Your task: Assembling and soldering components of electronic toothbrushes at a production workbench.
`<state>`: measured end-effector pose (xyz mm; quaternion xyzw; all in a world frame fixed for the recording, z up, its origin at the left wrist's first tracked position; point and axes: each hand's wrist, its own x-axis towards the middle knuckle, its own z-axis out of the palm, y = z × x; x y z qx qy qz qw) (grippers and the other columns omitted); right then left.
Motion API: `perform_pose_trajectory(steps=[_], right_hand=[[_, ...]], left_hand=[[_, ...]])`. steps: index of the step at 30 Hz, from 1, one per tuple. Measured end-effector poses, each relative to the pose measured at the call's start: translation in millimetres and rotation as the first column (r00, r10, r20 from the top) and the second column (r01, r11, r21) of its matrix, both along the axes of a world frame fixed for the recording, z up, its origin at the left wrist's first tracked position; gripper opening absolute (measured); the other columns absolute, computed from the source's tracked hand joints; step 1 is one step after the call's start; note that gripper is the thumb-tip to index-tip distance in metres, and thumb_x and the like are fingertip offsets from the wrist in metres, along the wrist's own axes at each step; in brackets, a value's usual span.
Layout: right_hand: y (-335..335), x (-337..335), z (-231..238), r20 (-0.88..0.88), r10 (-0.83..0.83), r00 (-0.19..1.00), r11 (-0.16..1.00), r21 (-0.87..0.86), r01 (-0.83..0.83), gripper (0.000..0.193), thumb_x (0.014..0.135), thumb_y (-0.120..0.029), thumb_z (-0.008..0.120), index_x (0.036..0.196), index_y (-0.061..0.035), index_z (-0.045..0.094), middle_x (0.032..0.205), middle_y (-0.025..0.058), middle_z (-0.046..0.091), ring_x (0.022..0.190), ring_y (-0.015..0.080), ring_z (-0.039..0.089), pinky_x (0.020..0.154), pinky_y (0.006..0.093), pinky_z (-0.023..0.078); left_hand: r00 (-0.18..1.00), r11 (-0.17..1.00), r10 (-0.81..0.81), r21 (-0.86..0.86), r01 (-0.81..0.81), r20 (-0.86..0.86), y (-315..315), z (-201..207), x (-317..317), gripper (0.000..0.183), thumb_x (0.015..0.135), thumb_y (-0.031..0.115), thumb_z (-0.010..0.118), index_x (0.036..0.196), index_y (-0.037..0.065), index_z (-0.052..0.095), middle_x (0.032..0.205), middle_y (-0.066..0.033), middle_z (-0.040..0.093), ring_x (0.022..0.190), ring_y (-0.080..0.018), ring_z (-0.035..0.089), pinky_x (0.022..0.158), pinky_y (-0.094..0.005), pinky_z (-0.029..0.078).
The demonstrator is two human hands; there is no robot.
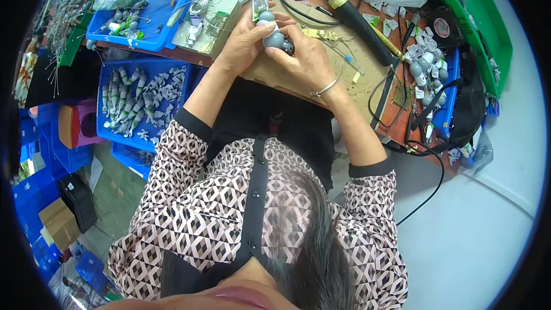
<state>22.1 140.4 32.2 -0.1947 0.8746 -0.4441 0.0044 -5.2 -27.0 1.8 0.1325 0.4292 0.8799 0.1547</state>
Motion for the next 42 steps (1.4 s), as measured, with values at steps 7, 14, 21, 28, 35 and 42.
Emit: perform_pose_trajectory(steps=[7,14,21,28,35,42], right_hand=[[41.8,-69.9,44.0,-0.203,-0.223,0.953,0.972,0.034,0.234,0.019,0.088,-0.014,0.064,0.1,-0.0005,0.067,0.092,0.0036,0.07,0.08,0.0092,0.063,0.07,0.0239,0.051],[-31.0,-146.0,-1.6,-0.577,0.425,0.697,0.883,0.433,-0.181,0.034,0.076,-0.012,0.063,0.11,-0.012,0.059,0.106,0.0057,0.062,0.101,0.0274,0.06,0.084,0.036,0.05],[-36.3,-142.5,15.7,-0.648,0.141,0.749,0.988,0.137,-0.068,0.022,0.083,-0.015,0.064,0.101,-0.0031,0.058,0.08,0.0153,0.06,0.073,0.0295,0.059,0.066,0.0372,0.047],[68.4,-48.1,26.5,0.425,0.136,0.895,0.971,0.12,-0.204,0.024,0.088,-0.024,0.068,0.099,-0.0046,0.061,0.074,-0.0033,0.057,0.064,0.0029,0.049,0.055,0.0196,0.036],[67.3,11.9,9.0,-0.027,0.164,0.986,0.847,0.517,-0.126,0.023,0.079,-0.016,0.07,0.095,-0.0033,0.06,0.079,0.0092,0.056,0.075,0.0256,0.06,0.066,0.0359,0.048],[54.3,14.3,4.7,-0.13,0.149,0.98,0.726,0.688,-0.019,0.017,0.079,-0.014,0.068,0.088,-0.0044,0.058,0.084,0.0137,0.056,0.083,0.0339,0.059,0.072,0.0435,0.047]], left_hand=[[0.985,0.985,-0.169,-0.049,0.168,-0.023,-7.5,-7.0,15.0,0.052,0.094,0.014,0.059,0.135,0.003,0.03,0.117,-0.0132,0.058,0.108,-0.0272,0.062,0.092,-0.0381,0.05],[0.968,0.968,-0.252,0.006,0.252,-0.004,-7.8,-0.8,26.2,0.054,0.092,0.017,0.06,0.136,0.006,0.031,0.117,-0.0134,0.057,0.108,-0.0324,0.062,0.093,-0.0426,0.048],[0.973,0.971,-0.228,0.064,0.229,-0.014,-2.7,2.8,25.3,0.054,0.093,0.017,0.06,0.136,0.004,0.029,0.115,-0.0128,0.058,0.106,-0.0291,0.064,0.093,-0.0388,0.049],[0.985,0.984,-0.172,0.052,0.173,-0.021,-6.4,-11.8,21.5,0.054,0.094,0.016,0.06,0.136,0.002,0.029,0.115,-0.0134,0.058,0.105,-0.0294,0.064,0.091,-0.0391,0.051],[0.986,0.985,-0.164,-0.046,0.163,-0.018,-5.0,-10.8,23.0,0.054,0.094,0.017,0.059,0.136,0.002,0.029,0.115,-0.0133,0.058,0.105,-0.029,0.064,0.09,-0.0363,0.051],[0.975,0.976,-0.218,-0.009,0.219,0.052,-6.6,-6.7,34.5,0.058,0.093,0.023,0.059,0.137,0.003,0.028,0.116,-0.0146,0.057,0.105,-0.0303,0.064,0.079,-0.0352,0.057]])
